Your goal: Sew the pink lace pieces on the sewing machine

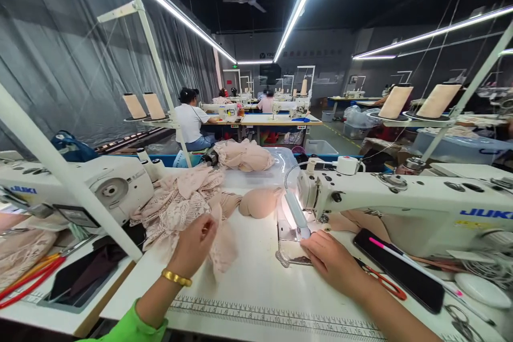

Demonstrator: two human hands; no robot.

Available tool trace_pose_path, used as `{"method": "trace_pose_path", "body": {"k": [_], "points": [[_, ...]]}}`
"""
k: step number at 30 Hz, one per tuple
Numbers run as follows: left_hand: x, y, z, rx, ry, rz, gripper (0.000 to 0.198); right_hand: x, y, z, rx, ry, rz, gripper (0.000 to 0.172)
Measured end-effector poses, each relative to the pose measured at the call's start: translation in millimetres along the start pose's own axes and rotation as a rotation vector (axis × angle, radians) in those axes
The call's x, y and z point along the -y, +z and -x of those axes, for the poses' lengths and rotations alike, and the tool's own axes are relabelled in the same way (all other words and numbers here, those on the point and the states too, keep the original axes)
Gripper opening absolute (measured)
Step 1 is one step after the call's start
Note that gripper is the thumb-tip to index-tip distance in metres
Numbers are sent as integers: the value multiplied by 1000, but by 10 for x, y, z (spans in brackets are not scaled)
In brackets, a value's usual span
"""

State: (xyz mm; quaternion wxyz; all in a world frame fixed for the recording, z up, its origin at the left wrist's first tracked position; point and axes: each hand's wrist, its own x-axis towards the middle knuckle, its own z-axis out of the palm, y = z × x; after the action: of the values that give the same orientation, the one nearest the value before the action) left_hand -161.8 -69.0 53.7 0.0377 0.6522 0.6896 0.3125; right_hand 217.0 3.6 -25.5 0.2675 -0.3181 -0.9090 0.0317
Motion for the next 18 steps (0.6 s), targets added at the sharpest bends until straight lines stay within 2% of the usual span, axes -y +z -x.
{"method": "trace_pose_path", "body": {"k": [3, 5, 7, 9, 11, 12, 14, 16, 18], "points": [[-301, -128, -44, -2, 82, 129, 34, 120, -120, -57, 2, 34, -116, 24], [-555, -59, 52, 60, 271, 190, 29, 172, -185, -90, 4, 106, -233, 24], [-780, 131, 230, 232, 509, 195, 19, 191, -228, -100, 27, 213, -352, 24], [-921, 360, 426, 467, 705, 151, 8, 187, -256, -81, 54, 326, -467, 24], [-960, 534, 559, 632, 814, 118, 7, 179, -280, -47, 63, 421, -559, 24], [-950, 584, 583, 663, 825, 124, 10, 180, -294, -31, 64, 458, -592, 24], [-896, 618, 541, 629, 781, 172, 10, 194, -319, -17, 68, 510, -620, 24], [-834, 609, 413, 513, 701, 214, 20, 224, -330, -41, 75, 534, -594, 22], [-786, 621, 248, 364, 641, 218, 21, 264, -309, -105, 83, 519, -530, 22]]}}
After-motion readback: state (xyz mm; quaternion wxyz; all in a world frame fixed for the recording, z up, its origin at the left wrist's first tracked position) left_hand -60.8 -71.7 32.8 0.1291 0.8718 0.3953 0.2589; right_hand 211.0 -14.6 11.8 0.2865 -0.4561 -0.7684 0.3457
